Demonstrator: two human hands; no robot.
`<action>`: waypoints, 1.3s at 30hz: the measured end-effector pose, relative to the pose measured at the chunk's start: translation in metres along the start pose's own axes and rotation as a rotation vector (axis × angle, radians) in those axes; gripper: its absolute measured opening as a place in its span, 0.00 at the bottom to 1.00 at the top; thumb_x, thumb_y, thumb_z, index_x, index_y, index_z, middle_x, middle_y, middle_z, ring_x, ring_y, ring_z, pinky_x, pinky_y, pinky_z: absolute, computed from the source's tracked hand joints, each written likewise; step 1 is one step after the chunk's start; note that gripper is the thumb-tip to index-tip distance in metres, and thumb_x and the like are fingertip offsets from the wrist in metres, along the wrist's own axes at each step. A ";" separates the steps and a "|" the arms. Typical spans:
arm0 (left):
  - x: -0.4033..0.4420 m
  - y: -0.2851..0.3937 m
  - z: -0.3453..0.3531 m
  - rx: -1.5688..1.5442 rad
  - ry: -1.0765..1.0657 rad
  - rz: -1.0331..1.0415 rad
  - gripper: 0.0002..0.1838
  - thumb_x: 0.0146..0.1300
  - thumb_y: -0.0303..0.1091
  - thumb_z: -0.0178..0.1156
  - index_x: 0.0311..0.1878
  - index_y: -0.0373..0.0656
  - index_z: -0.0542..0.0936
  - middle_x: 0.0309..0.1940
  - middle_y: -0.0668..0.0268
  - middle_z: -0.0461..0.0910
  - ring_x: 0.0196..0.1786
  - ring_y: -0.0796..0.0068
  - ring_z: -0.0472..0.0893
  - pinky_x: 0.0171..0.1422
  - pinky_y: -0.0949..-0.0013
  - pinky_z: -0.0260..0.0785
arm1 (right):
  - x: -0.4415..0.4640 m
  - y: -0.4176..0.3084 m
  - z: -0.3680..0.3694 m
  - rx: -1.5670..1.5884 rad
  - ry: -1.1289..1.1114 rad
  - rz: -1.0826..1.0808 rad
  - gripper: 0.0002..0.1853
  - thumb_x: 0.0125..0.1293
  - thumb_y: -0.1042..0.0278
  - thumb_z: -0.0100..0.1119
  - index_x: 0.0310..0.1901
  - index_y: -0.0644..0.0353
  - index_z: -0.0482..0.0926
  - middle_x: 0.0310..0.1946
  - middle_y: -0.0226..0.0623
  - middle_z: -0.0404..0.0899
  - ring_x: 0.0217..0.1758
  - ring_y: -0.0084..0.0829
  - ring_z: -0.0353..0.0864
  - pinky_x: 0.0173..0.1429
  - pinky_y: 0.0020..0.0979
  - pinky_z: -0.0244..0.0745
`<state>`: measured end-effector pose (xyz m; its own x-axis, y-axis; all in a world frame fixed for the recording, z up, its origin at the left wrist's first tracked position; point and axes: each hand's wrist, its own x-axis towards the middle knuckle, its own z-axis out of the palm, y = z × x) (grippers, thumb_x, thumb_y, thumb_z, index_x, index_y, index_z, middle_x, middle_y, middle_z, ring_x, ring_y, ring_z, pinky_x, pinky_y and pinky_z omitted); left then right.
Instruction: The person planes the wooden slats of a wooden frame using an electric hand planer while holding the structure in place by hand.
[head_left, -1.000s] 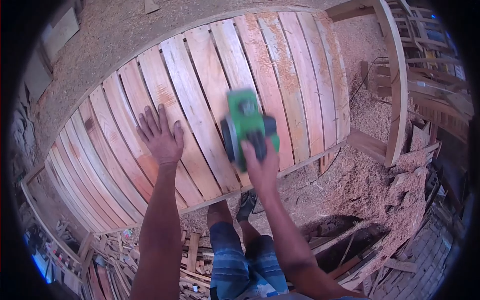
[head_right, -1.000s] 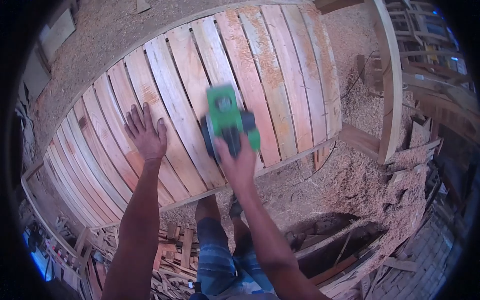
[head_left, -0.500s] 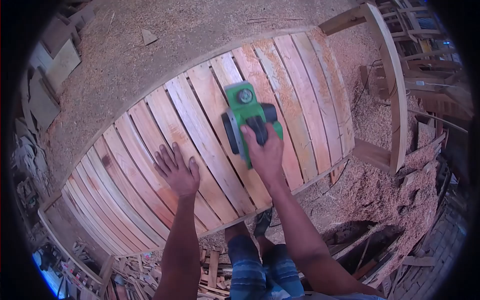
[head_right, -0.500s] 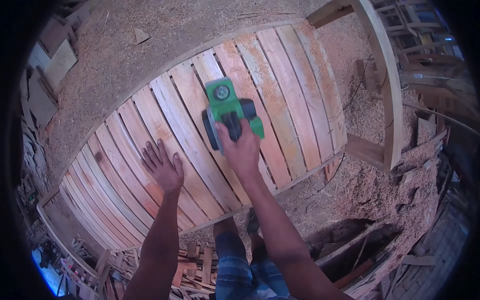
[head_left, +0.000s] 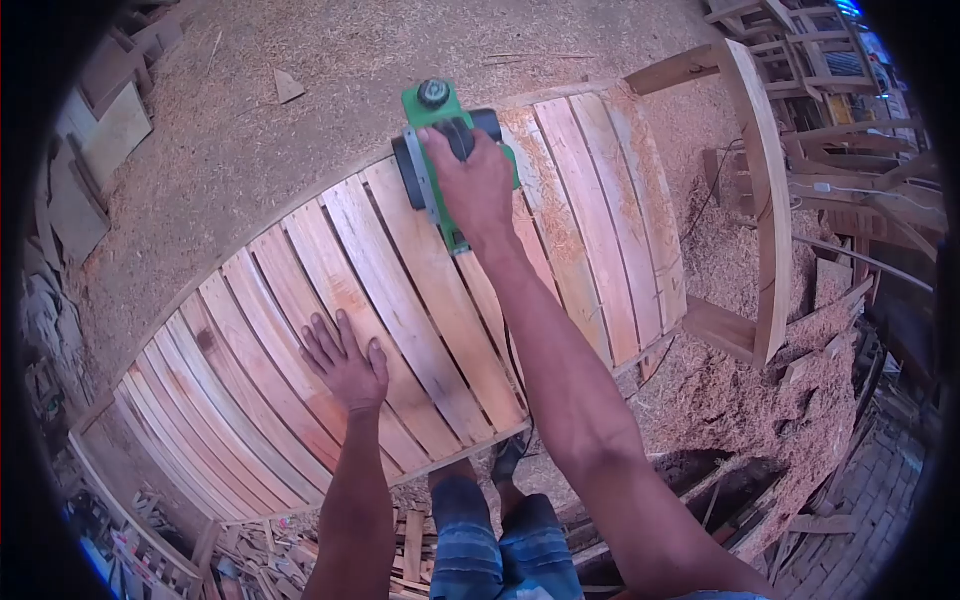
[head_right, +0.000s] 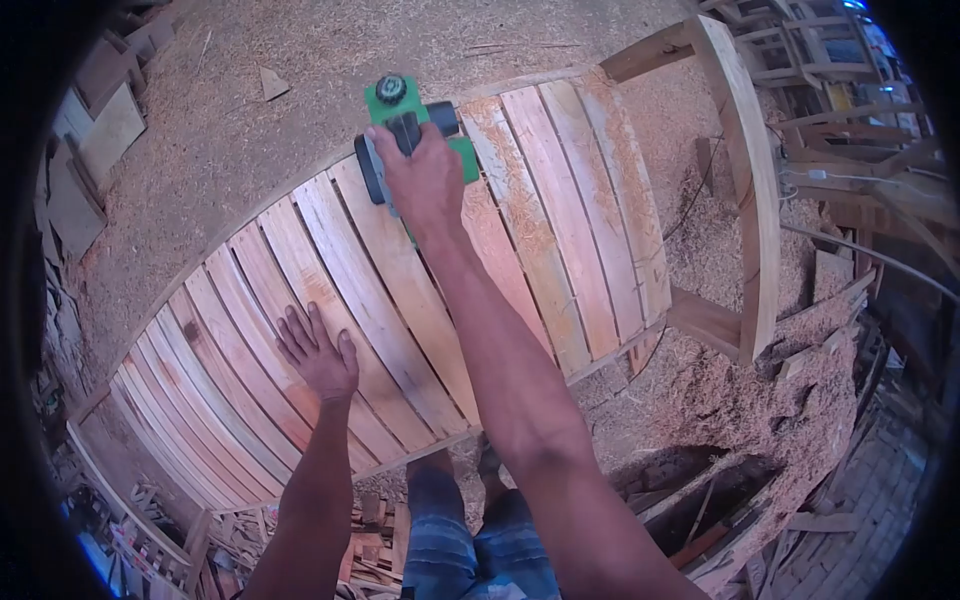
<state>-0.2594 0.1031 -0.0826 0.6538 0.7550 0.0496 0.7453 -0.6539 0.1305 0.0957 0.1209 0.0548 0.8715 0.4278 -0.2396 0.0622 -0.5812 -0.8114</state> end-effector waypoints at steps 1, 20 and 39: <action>0.001 0.000 -0.001 0.002 0.001 0.002 0.40 0.82 0.56 0.50 0.90 0.49 0.64 0.91 0.45 0.53 0.92 0.31 0.48 0.92 0.27 0.35 | -0.010 0.009 -0.007 -0.005 0.004 0.011 0.37 0.72 0.37 0.73 0.54 0.74 0.85 0.41 0.62 0.91 0.48 0.57 0.94 0.54 0.49 0.85; -0.002 0.006 0.003 0.038 0.012 0.023 0.40 0.82 0.56 0.50 0.91 0.49 0.62 0.91 0.45 0.52 0.92 0.35 0.48 0.93 0.30 0.34 | -0.242 0.189 -0.160 -0.131 -0.042 0.204 0.24 0.68 0.55 0.83 0.50 0.68 0.82 0.34 0.54 0.90 0.36 0.50 0.94 0.41 0.43 0.84; 0.003 -0.001 -0.002 0.023 -0.066 -0.025 0.41 0.80 0.56 0.53 0.90 0.47 0.62 0.91 0.42 0.51 0.92 0.31 0.48 0.93 0.28 0.34 | 0.072 0.048 -0.011 0.015 0.145 -0.084 0.40 0.68 0.31 0.73 0.46 0.75 0.88 0.37 0.59 0.91 0.42 0.55 0.93 0.53 0.49 0.85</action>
<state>-0.2585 0.1057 -0.0802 0.6418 0.7667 -0.0189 0.7636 -0.6366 0.1080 0.1668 0.1157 0.0043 0.9246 0.3696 -0.0921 0.1316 -0.5369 -0.8333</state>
